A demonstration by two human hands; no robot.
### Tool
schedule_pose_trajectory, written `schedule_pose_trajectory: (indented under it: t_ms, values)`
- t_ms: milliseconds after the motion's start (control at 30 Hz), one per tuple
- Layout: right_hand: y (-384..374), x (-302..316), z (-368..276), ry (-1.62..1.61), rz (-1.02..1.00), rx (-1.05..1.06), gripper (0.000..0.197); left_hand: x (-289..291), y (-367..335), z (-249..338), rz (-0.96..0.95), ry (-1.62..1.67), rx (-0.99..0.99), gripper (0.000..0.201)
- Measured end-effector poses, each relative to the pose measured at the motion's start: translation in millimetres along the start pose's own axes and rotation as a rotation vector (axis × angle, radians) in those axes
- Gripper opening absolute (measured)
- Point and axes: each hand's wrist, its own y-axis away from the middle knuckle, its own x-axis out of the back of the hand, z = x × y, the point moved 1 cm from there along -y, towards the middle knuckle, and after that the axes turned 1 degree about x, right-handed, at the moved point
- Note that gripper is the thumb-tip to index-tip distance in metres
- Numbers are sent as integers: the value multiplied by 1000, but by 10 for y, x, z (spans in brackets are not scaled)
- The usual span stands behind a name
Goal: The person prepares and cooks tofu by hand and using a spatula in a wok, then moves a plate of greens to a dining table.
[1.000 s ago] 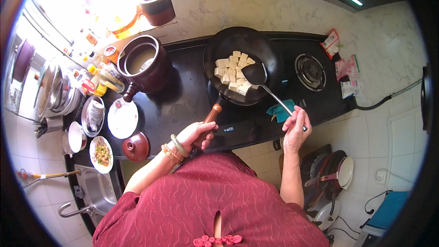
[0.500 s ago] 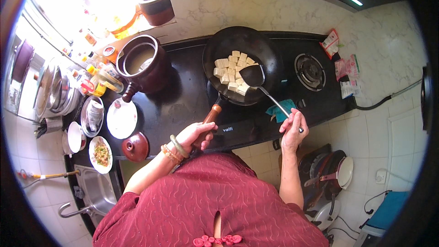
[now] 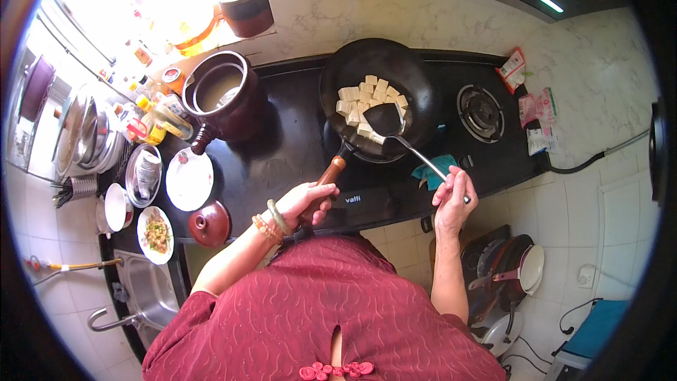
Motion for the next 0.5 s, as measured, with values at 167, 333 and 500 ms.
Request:
schedule_pose_trajectory:
  t_ms: [167, 333, 500]
  values:
    - [-44, 2, -60, -56, -1, -24, 29, 35, -130, 60, 8, -107, -17, 24]
    - [-111, 4, 37, 15, -35, -13, 29, 75, -292, 136, -47, -60, -29, 25]
    - [-156, -58, -81, 8, -8, 8, 29, 100, -367, 156, -66, -41, -31, 24]
